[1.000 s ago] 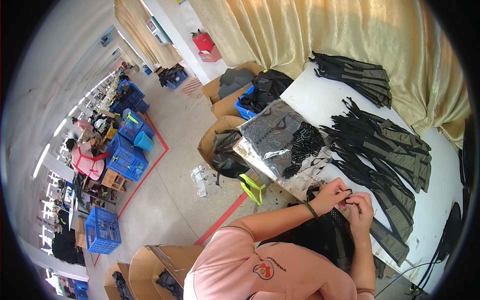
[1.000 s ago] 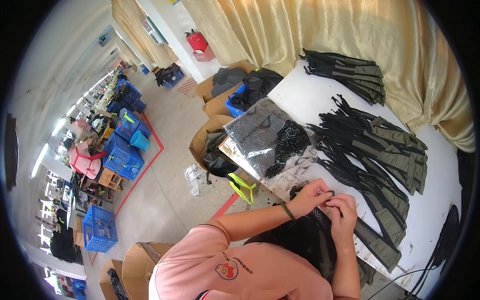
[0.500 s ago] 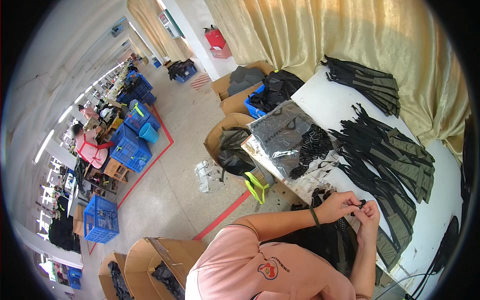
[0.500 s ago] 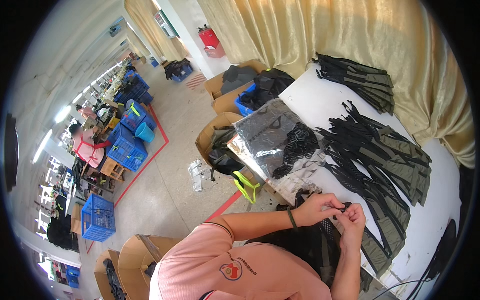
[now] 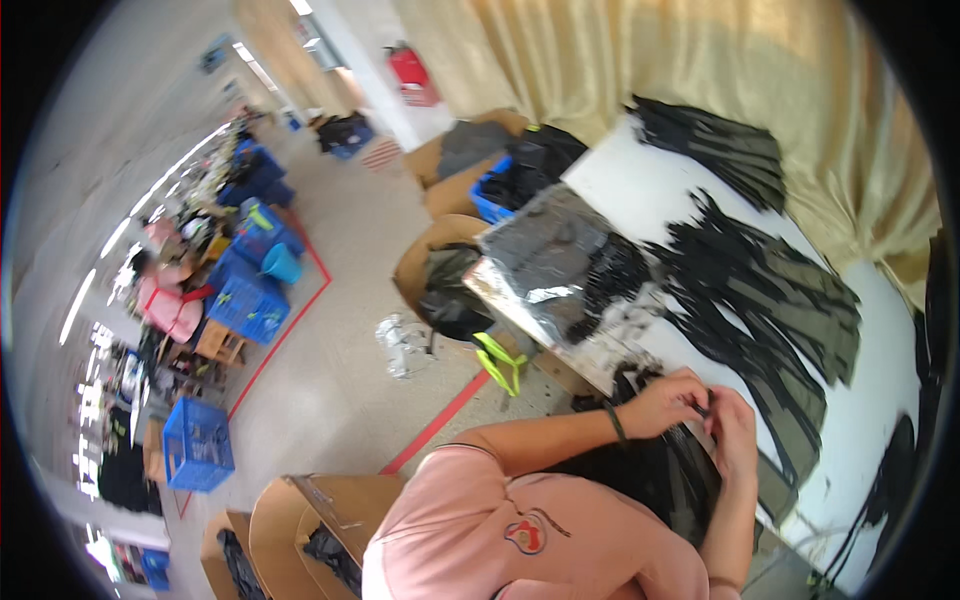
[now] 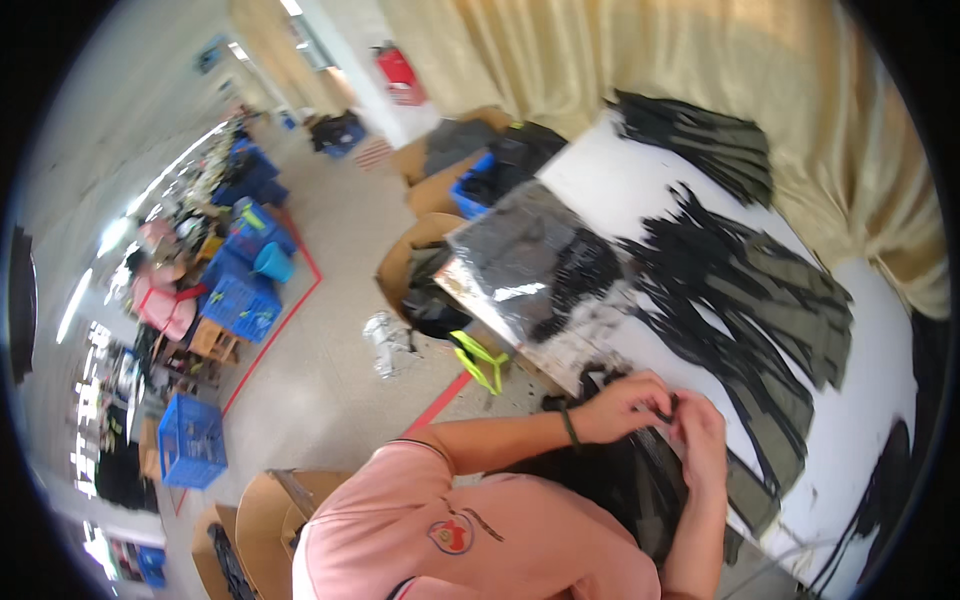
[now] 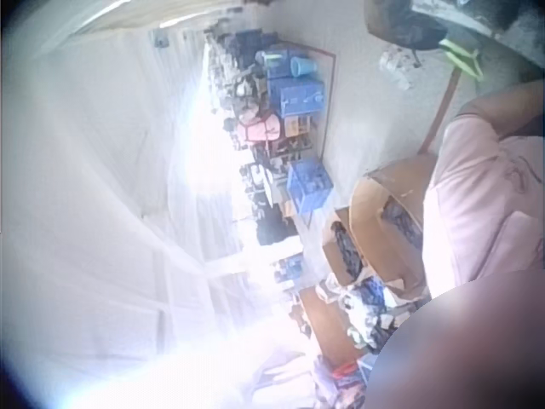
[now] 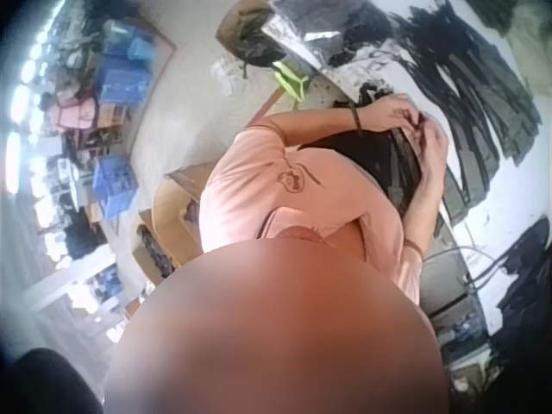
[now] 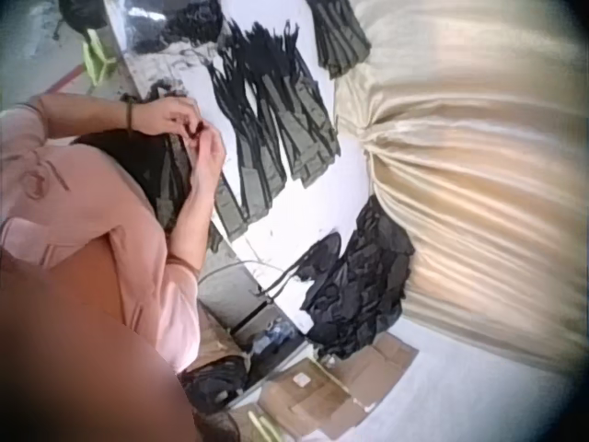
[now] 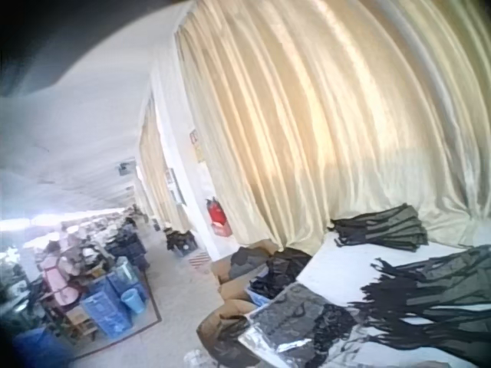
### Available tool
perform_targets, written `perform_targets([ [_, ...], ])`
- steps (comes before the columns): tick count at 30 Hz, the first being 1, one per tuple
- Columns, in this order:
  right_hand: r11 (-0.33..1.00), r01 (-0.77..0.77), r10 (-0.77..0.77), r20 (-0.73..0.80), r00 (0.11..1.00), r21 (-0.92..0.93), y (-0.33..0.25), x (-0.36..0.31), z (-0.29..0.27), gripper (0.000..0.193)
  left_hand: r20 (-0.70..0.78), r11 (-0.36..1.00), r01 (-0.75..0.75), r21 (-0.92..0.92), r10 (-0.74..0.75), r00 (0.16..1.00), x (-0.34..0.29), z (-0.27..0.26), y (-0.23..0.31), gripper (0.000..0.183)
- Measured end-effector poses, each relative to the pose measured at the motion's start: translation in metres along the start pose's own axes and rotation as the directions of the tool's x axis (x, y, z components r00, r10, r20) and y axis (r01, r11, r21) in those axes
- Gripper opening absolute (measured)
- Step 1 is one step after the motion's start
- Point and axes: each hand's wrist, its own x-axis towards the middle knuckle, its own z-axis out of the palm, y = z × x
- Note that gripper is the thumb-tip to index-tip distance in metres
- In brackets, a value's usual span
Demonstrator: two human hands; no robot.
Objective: The person is assembling black mesh straps or components, possibly for a vest or harness, by aligning parts and attaching plastic buckles.
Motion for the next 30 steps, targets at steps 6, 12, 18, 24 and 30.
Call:
perform_targets([
  [6, 0.845, 0.203, -0.166, 0.118, 0.979, -0.495, 0.005, 0.015, 0.004, 0.011, 0.044, 0.977, -0.063, 0.202, 0.056, 0.997, -0.010, -0.008, -0.004, 0.016],
  [12, 0.781, 0.182, -0.151, 0.102, 0.983, -0.597, 0.008, 0.020, -0.018, 0.016, 0.149, 0.783, 0.464, -0.414, -0.444, 0.883, -0.039, -0.016, -0.002, 0.028],
  [18, 0.093, -0.067, -0.638, -0.111, 0.762, -0.993, 0.020, 0.053, -0.109, 0.029, -0.361, 0.743, 0.219, 0.633, 0.032, 0.932, -0.045, -0.046, -0.001, 0.040],
  [24, 0.020, 0.066, -0.633, 0.038, 0.773, -0.998, 0.007, 0.048, -0.103, 0.019, 0.130, 0.759, 0.587, -0.280, -0.576, 0.807, -0.008, -0.023, -0.003, 0.025],
  [30, 0.349, 0.387, -0.526, 0.163, 0.834, -0.854, -0.055, -0.004, -0.065, 0.016, 0.354, 0.156, 0.478, -0.864, -0.485, 0.800, 0.035, -0.009, -0.072, 0.034],
])
